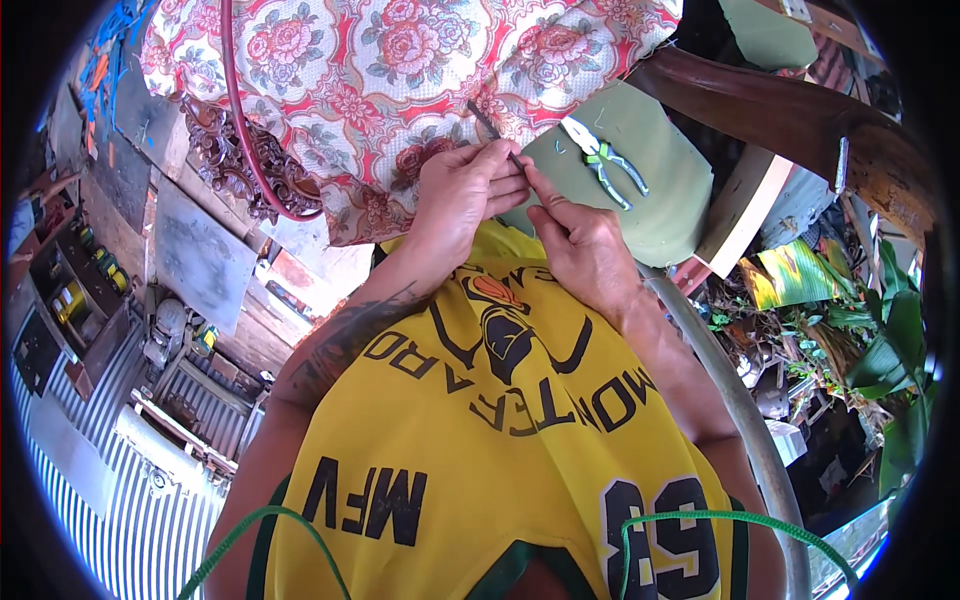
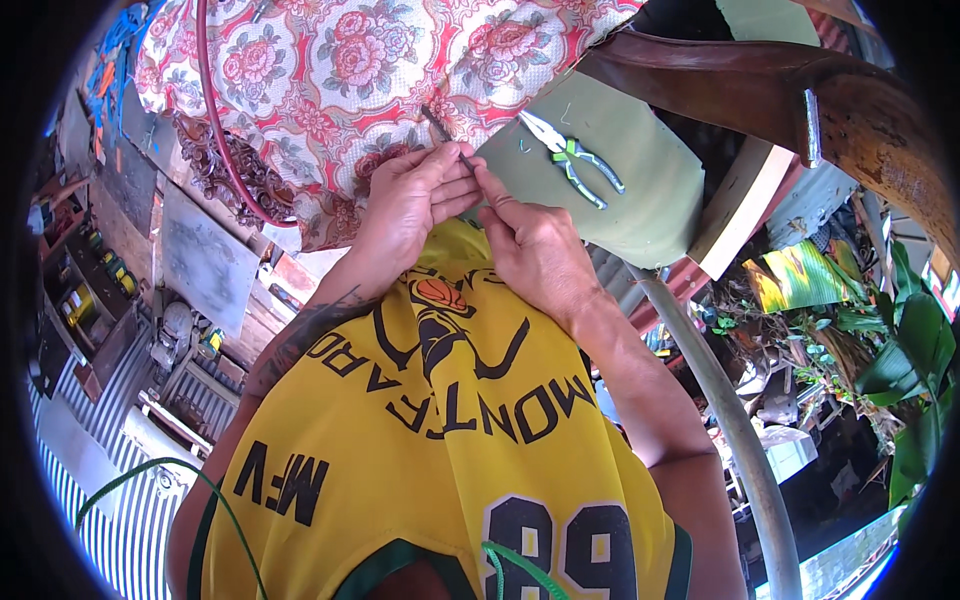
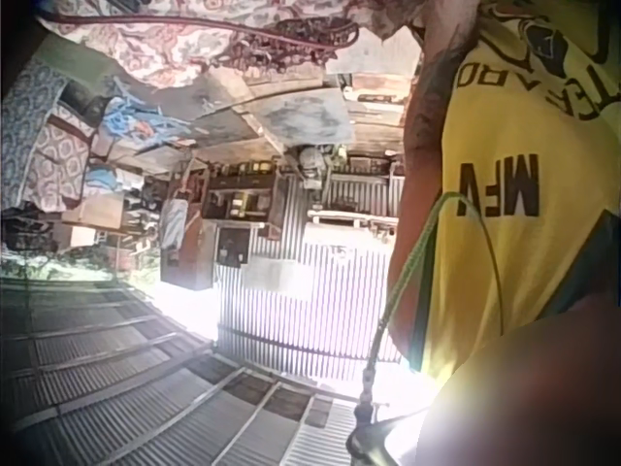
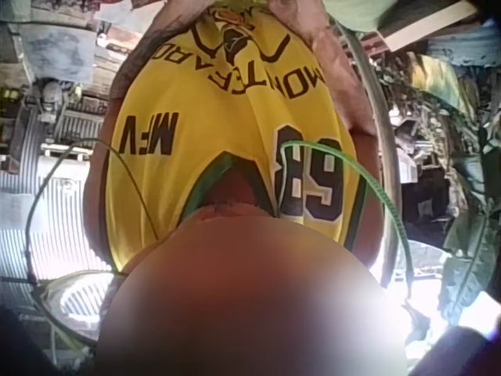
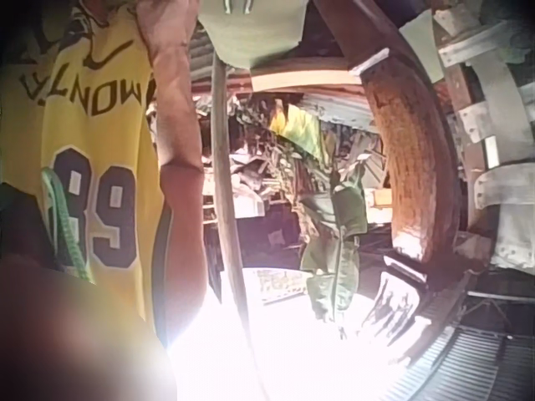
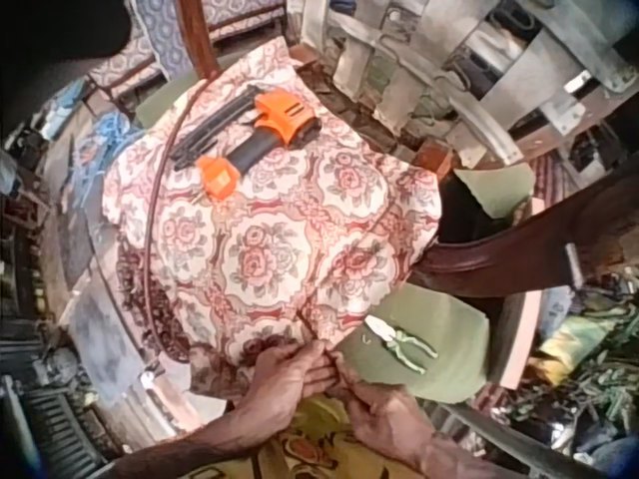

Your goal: The person attaches patterned fabric to a wooden chair frame using a pneumatic stapler and cuts excess material with pliers.

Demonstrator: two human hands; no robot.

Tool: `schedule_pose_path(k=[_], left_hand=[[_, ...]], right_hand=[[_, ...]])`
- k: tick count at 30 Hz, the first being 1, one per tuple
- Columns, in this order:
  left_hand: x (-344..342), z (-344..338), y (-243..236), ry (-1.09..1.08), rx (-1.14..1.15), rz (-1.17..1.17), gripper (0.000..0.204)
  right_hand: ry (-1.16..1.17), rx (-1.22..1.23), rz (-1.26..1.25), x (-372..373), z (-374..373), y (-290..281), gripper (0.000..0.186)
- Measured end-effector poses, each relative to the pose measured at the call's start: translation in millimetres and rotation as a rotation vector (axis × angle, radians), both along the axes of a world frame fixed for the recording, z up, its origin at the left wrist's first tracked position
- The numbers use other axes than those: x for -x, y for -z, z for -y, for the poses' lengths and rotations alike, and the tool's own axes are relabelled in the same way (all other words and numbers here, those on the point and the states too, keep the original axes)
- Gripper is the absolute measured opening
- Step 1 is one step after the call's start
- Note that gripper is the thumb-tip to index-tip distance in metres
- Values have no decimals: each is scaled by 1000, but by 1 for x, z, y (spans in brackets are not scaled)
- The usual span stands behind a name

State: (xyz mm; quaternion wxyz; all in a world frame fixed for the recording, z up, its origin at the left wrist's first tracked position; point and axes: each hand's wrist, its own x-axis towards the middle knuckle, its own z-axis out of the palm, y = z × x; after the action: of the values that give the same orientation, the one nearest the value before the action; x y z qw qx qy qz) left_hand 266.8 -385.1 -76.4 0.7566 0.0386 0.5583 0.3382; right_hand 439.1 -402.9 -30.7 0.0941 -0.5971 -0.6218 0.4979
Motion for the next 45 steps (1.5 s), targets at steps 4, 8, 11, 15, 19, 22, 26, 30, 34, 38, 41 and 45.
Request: schedule_pose_path(k=[4,8,11,15,19,22,26,30,34,38,41,45], left_hand=[[-4,-1,-5,27,2,6,35],[-7,7,-9,97,18,30,33],[-9,10,-28,156,56,23,29],[-4,17,-37,110,-89,-9,32],[21,3,-54,-198,-279,-233,34],[59,-2,-66,-130,-310,-395,35],[82,12,-49,-18,-198,-434,32],[84,30,-15,15,-265,-507,25],[44,6,-22,231,-384,-1159,32],[29,-26,-2,337,-484,-1502,35],[29,-33,6,477,-467,-1532,39],[28,-33,10,471,-469,-1560,38]], right_hand=[[141,-5,-203,1,10,14,44],[227,196,-163,-2,5,-12,37],[104,-78,68,-42,-7,-8,33],[42,-514,613,-69,-13,53,48],[65,-291,593,-75,-16,76,54],[-3,-324,564,-81,-16,68,44],[63,-62,626,-89,-7,57,29],[187,292,263,-108,5,33,34],[309,459,-307,-90,26,-15,24],[238,507,-376,-37,-4,-24,25],[328,631,-330,-15,-28,-13,27],[370,656,-335,-12,-36,-11,28]])
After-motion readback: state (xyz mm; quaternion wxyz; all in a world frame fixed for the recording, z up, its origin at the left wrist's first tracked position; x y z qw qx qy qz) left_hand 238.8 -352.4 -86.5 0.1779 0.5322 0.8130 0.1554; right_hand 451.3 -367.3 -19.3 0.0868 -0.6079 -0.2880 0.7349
